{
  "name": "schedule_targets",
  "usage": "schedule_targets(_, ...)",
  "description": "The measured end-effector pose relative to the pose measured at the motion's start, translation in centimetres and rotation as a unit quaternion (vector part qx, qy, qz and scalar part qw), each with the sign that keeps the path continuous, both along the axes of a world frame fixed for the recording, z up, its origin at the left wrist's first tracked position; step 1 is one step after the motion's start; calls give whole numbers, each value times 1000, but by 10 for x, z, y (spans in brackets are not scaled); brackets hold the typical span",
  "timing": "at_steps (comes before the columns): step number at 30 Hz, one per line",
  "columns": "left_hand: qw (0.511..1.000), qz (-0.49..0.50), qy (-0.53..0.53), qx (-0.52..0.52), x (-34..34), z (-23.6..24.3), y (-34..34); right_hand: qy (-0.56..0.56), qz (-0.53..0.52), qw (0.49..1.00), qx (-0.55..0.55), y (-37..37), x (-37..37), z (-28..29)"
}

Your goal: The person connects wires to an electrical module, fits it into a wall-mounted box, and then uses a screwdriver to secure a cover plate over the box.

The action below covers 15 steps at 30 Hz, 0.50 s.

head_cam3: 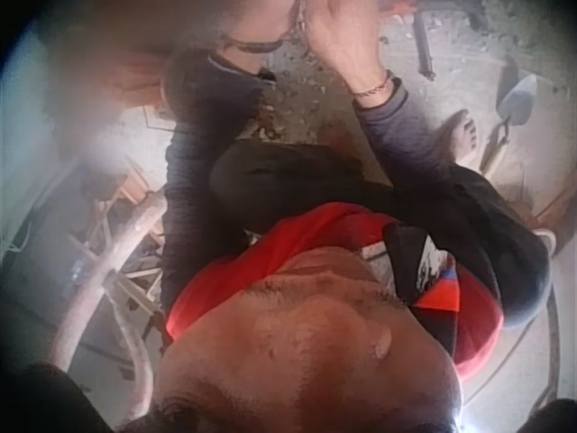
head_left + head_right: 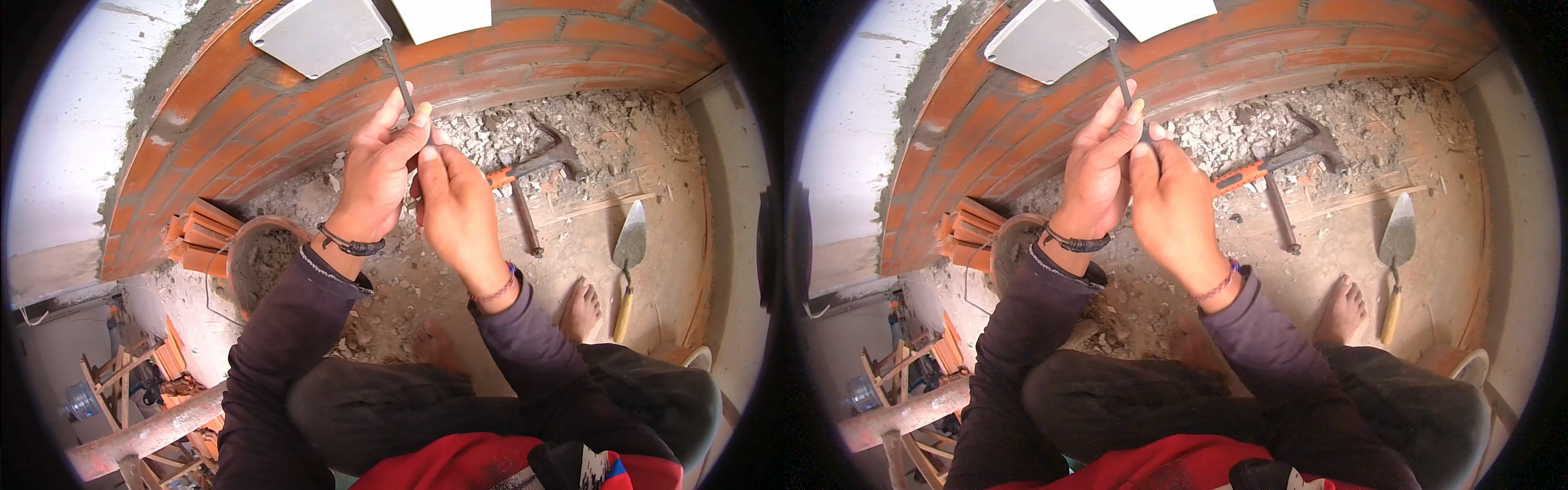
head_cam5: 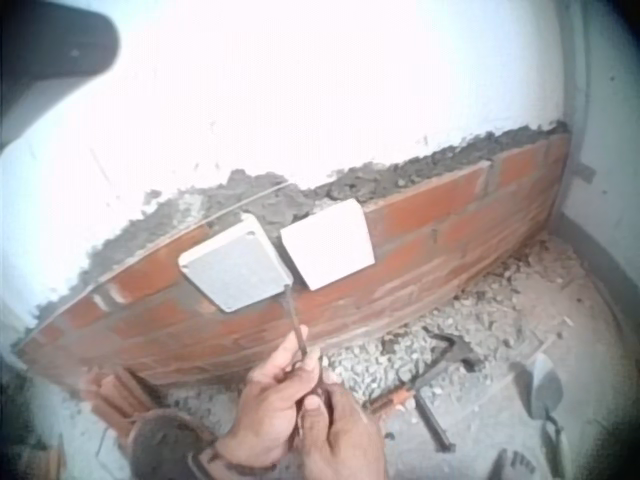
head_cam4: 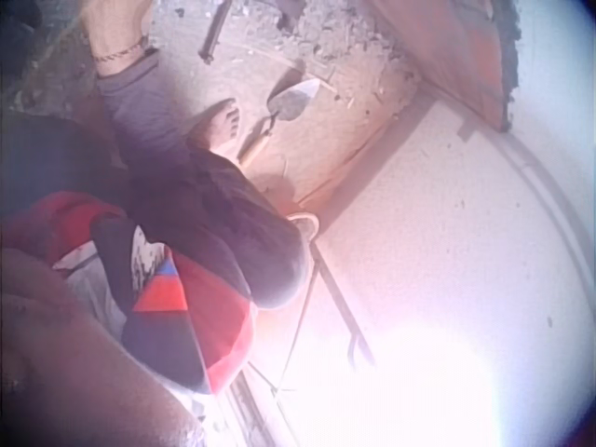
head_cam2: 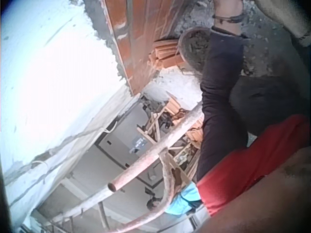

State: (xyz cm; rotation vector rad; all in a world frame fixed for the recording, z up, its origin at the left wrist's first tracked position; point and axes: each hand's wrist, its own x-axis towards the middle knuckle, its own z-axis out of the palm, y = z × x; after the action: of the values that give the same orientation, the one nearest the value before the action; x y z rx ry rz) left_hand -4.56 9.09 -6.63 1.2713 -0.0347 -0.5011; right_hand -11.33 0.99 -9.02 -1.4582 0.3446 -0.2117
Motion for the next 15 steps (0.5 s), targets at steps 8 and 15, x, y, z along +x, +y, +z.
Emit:
schedule_targets(8, 999, -45, -4, -9, -1, 4, 8, 24, 98, 879, 465, -17, -3, 5)
schedule_targets(15, 995, -84, 33, -51, 6, 12, 13, 69, 61, 930, 356, -12, -5, 24)
